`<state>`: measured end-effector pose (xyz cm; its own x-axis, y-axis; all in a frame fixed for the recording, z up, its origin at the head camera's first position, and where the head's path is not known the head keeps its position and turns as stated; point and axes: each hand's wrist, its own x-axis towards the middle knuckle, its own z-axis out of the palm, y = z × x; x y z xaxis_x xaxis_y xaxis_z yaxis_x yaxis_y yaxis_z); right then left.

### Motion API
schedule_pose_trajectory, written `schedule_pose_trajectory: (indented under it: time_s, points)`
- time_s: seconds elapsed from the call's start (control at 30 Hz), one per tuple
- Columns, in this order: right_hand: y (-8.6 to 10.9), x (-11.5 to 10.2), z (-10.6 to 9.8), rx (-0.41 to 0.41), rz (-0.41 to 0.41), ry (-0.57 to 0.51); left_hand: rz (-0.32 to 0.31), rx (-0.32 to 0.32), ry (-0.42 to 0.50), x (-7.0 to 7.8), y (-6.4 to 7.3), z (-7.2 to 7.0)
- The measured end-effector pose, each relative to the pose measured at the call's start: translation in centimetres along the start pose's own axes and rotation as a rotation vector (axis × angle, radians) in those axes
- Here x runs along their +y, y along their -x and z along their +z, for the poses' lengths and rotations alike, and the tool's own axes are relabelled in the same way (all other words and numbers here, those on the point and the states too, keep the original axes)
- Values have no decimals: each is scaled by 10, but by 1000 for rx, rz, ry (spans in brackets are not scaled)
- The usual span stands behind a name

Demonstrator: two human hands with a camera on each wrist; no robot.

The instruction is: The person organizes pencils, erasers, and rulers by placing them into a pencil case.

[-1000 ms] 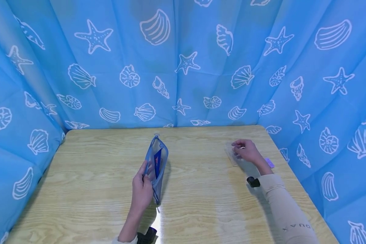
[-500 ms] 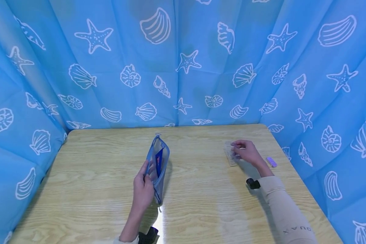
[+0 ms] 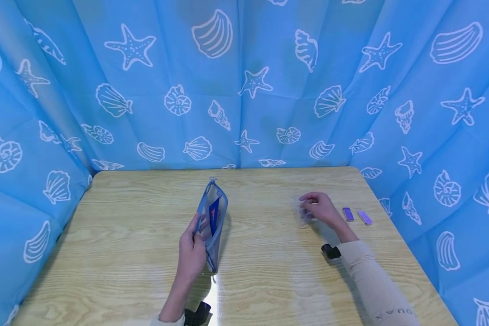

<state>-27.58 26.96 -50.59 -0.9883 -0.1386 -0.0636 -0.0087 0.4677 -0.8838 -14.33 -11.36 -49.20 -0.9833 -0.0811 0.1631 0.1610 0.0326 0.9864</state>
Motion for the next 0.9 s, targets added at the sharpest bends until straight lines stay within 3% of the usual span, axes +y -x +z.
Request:
schedule_pose_trajectory:
  time_s: [0.37,0.9]
  points:
    - [3,-9,23,-45,-11,-27,25,-20,-14,-2,-1,-3]
    - [11,-41,45,-125,-46,-100,35,-12,-22,-4,-3,0]
